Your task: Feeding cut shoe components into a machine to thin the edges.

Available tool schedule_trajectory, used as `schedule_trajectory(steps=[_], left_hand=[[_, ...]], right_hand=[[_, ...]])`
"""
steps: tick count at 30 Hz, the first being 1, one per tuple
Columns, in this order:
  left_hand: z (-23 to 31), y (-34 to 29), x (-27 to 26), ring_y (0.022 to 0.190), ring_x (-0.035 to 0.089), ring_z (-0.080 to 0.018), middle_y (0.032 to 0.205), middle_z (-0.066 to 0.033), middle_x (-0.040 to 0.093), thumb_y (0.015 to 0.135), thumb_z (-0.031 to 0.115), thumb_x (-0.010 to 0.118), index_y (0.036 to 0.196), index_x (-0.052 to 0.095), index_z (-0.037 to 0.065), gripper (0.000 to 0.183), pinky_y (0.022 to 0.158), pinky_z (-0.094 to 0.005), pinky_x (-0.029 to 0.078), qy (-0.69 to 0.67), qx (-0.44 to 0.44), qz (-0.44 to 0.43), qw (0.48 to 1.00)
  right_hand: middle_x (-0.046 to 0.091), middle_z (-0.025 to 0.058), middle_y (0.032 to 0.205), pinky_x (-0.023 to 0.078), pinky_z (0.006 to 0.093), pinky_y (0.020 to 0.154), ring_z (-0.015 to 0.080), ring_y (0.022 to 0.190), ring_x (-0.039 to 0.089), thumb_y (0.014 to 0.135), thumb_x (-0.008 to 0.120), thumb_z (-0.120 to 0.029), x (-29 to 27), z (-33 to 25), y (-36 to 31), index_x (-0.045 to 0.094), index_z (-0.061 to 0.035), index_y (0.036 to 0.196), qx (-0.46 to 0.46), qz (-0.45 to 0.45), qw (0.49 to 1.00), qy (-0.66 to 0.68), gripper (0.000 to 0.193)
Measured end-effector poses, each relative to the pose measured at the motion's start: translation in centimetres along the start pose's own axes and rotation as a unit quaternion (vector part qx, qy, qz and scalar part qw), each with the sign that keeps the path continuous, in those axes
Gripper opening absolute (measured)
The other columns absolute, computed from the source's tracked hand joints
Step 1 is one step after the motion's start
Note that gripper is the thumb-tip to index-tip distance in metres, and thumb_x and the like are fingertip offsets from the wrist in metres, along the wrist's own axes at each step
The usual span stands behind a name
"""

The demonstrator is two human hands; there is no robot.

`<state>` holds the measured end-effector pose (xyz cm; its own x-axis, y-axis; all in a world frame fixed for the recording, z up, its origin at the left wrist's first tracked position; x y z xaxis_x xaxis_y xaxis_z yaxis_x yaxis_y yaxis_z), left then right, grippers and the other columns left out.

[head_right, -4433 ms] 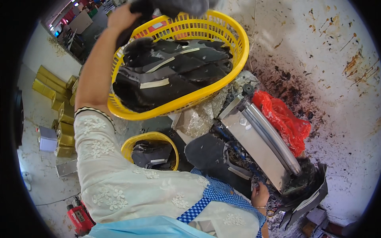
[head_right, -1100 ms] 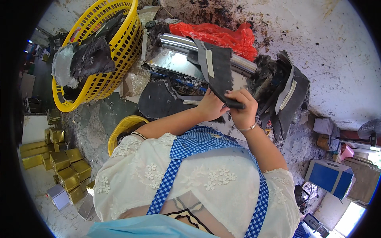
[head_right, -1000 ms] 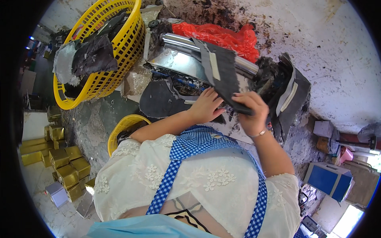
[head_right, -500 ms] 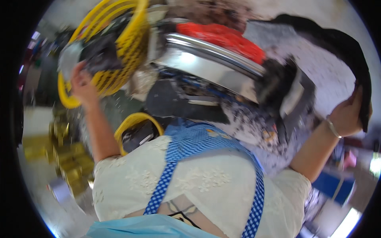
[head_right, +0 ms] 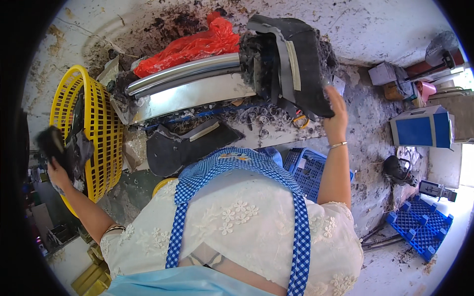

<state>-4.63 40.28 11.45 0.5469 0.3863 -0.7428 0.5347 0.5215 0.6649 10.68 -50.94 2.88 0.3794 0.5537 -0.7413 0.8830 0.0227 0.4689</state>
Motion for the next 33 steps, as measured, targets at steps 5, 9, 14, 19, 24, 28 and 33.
schedule_trajectory(steps=[5,9,14,19,24,28,33], left_hand=[[17.4,-1.2,-16.2,0.075,0.064,-0.0281,0.08,-0.0119,0.065,0.089,0.03,0.062,0.096,0.067,0.003,0.028,0.064,-0.0352,0.051,0.077,0.168,0.326,0.927],[33.5,-11.4,-19.2,0.08,0.063,-0.0215,0.093,-0.0057,0.064,0.076,0.005,0.063,0.109,0.062,0.007,0.033,0.068,-0.0347,0.051,-0.114,0.277,0.015,0.954],[44.0,-20.2,-15.8,0.066,0.057,-0.0247,0.077,-0.0062,0.056,0.07,0.015,0.064,0.094,0.052,0.007,0.027,0.059,-0.0375,0.047,-0.329,0.443,-0.225,0.803],[40.7,-20.4,-11.3,0.088,0.058,-0.0234,0.095,-0.0124,0.057,0.068,0.019,0.079,0.115,0.052,0.0,0.057,0.078,-0.0332,0.047,-0.537,0.175,-0.163,0.809],[35.8,-24.5,-5.9,0.121,0.044,-0.0306,0.119,-0.0178,0.054,0.072,0.023,0.077,0.112,0.061,0.002,0.048,0.103,-0.0388,0.034,-0.573,-0.104,-0.641,0.5],[35.4,-24.8,-5.4,0.117,0.049,-0.0343,0.113,-0.0129,0.06,0.076,0.029,0.073,0.107,0.065,0.008,0.038,0.106,-0.0413,0.03,-0.47,0.28,-0.345,0.763],[36.8,-24.7,-4.1,0.077,0.062,-0.0352,0.079,-0.0159,0.064,0.084,0.036,0.062,0.096,0.061,0.005,0.033,0.086,-0.0451,0.045,-0.383,0.188,-0.452,0.783]], right_hand=[[0.056,0.0149,0.122,0.043,0.04,0.092,0.0313,0.113,0.053,0.072,0.054,0.01,-3.0,-2.2,2.3,0.055,-0.0094,0.125,0.002,0.17,0.927,-0.333,0.056],[0.055,0.014,0.123,0.042,0.04,0.095,0.0305,0.115,0.051,0.07,0.076,-0.016,0.6,-13.8,3.8,0.052,-0.0046,0.126,-0.116,0.092,0.989,0.01,0.062],[0.059,0.0057,0.11,0.048,0.0293,0.08,0.0144,0.094,0.057,0.085,0.068,-0.024,11.4,-23.5,2.0,0.055,-0.003,0.117,-0.015,-0.31,0.711,0.631,0.041],[0.064,0.0048,0.103,0.05,0.0307,0.083,0.0157,0.096,0.061,0.091,0.06,-0.016,13.8,-25.6,3.9,0.058,-0.0023,0.112,0.283,-0.336,0.553,0.708,0.025],[0.065,0.0124,0.105,0.054,0.0357,0.081,0.0239,0.091,0.065,0.085,0.067,-0.015,20.9,-24.1,2.6,0.057,0.0018,0.113,0.441,-0.43,0.459,0.64,0.034],[0.066,0.0125,0.101,0.055,0.0361,0.076,0.0237,0.086,0.066,0.084,0.069,-0.016,23.9,-23.4,2.0,0.058,0.0027,0.111,0.474,-0.438,0.454,0.614,0.034],[0.066,0.0133,0.095,0.055,0.035,0.071,0.0242,0.081,0.067,0.082,0.07,-0.015,27.4,-21.2,3.8,0.059,0.0041,0.104,0.501,-0.391,0.56,0.531,0.031]])
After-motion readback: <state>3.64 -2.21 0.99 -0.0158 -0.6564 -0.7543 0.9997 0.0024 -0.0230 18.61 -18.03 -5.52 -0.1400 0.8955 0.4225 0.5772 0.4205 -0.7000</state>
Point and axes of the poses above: each hand's wrist, its own y-axis towards the middle knuckle, its own x-axis out of the palm, z = x × y, the point moved 1 cm from there along y, towards the middle knuckle
